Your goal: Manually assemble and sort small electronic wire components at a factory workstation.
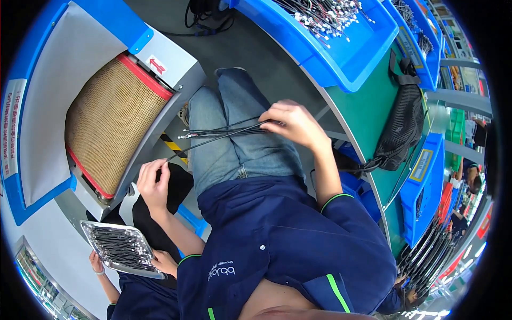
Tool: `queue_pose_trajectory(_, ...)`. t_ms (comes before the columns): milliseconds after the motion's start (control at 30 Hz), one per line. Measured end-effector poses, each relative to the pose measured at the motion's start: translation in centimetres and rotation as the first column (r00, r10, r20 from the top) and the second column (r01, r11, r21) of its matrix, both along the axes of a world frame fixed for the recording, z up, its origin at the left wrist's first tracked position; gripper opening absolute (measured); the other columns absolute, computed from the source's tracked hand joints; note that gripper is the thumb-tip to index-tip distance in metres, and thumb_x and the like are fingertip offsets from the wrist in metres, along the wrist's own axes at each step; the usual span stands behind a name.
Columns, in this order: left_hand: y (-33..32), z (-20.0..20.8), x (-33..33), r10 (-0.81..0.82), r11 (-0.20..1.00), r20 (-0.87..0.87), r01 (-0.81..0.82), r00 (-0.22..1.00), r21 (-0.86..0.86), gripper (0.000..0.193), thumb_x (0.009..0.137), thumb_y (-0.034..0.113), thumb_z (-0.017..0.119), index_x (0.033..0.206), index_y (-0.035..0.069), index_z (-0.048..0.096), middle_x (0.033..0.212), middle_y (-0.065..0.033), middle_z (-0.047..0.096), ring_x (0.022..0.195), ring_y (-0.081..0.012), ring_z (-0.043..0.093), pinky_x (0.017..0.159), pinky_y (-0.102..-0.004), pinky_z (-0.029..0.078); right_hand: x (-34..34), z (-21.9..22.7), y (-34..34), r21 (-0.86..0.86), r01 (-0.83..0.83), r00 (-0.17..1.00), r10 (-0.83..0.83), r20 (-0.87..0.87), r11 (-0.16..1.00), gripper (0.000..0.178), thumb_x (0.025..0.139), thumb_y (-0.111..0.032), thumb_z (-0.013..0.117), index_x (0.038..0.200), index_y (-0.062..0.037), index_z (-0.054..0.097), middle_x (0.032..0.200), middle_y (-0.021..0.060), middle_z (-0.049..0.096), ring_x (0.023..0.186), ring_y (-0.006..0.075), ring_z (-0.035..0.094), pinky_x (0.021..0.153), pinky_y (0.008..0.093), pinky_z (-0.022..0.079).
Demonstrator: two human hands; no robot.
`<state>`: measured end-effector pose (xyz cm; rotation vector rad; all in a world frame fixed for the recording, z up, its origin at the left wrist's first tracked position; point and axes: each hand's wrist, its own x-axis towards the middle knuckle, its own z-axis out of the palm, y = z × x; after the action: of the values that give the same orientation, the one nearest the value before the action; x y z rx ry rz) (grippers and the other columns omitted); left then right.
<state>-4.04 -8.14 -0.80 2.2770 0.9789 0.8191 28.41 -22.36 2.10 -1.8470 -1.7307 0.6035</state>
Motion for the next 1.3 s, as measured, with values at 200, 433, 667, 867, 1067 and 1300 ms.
queue_pose_trajectory(200, 0.5, -0.8, -1.7, 0.049, 0.999, 0.009, -0.049, 0.999, -0.006, 0.011, 0.076, -0.005, 0.068, 0.086, -0.001, 0.064, 0.081, -0.0094, 0.065, 0.073, -0.0206, 0.061, 0.065, -0.0282, 0.050, 0.1, 0.8, -0.2, 0.115, 0.016, 0.997, -0.008, -0.077, 0.993, 0.017, 0.075, -0.003, 0.070, 0.092, -0.0062, 0.067, 0.084, 0.0067, 0.064, 0.078, 0.0225, 0.064, 0.064, 0.0308, 0.052)
queue_pose_trajectory(433, 0.9, -0.8, -2.7, 0.095, 0.995, 0.038, -0.094, 0.995, -0.036, 0.011, 0.076, -0.005, 0.067, 0.087, -0.001, 0.065, 0.081, -0.0092, 0.066, 0.073, -0.0194, 0.061, 0.067, -0.0278, 0.050, -0.3, 1.6, -0.1, 0.304, -0.011, 0.999, 0.020, -0.025, 0.953, 0.017, 0.072, -0.006, 0.073, 0.089, -0.0079, 0.068, 0.080, 0.0038, 0.065, 0.073, 0.0182, 0.064, 0.061, 0.0284, 0.051)
queue_pose_trajectory(667, 0.6, -0.3, -3.4, 0.098, 0.995, 0.040, -0.097, 0.994, -0.038, 0.012, 0.076, -0.005, 0.067, 0.087, -0.002, 0.064, 0.081, -0.0091, 0.066, 0.073, -0.0197, 0.062, 0.068, -0.0280, 0.050, -0.7, 1.6, -0.2, 0.295, -0.015, 0.999, 0.028, -0.039, 0.955, 0.014, 0.071, -0.009, 0.075, 0.085, -0.0077, 0.070, 0.075, 0.0031, 0.064, 0.068, 0.0159, 0.062, 0.058, 0.0272, 0.049)
queue_pose_trajectory(867, 0.5, -0.2, -3.6, 0.084, 0.996, 0.016, -0.083, 0.996, -0.015, 0.012, 0.076, -0.006, 0.067, 0.086, -0.002, 0.064, 0.081, -0.0093, 0.066, 0.074, -0.0207, 0.062, 0.068, -0.0283, 0.050, -0.9, 1.5, -0.4, 0.284, -0.010, 0.995, 0.038, -0.093, 0.959, 0.014, 0.071, -0.010, 0.076, 0.084, -0.0074, 0.071, 0.072, 0.0027, 0.063, 0.065, 0.0152, 0.061, 0.057, 0.0272, 0.048)
queue_pose_trajectory(1067, 0.7, -0.2, -3.9, 0.071, 0.997, 0.006, -0.070, 0.997, -0.023, 0.012, 0.076, -0.005, 0.067, 0.086, -0.002, 0.064, 0.081, -0.0097, 0.066, 0.074, -0.0221, 0.062, 0.068, -0.0297, 0.049, -1.6, 0.6, -0.1, 0.227, -0.061, 0.985, 0.096, -0.145, 0.972, 0.012, 0.076, -0.012, 0.073, 0.085, -0.0053, 0.067, 0.070, 0.0053, 0.057, 0.064, 0.0196, 0.058, 0.057, 0.0314, 0.047)
queue_pose_trajectory(1300, 1.3, -0.6, -5.1, 0.084, 0.996, 0.015, -0.084, 0.996, 0.000, 0.012, 0.075, -0.005, 0.068, 0.086, -0.001, 0.064, 0.081, -0.0093, 0.066, 0.074, -0.0226, 0.062, 0.068, -0.0304, 0.049, -1.9, 0.1, 0.3, 0.100, -0.066, 0.981, 0.083, -0.177, 0.993, 0.011, 0.074, -0.009, 0.075, 0.080, -0.0053, 0.067, 0.071, 0.0044, 0.061, 0.064, 0.0186, 0.060, 0.056, 0.0294, 0.047)
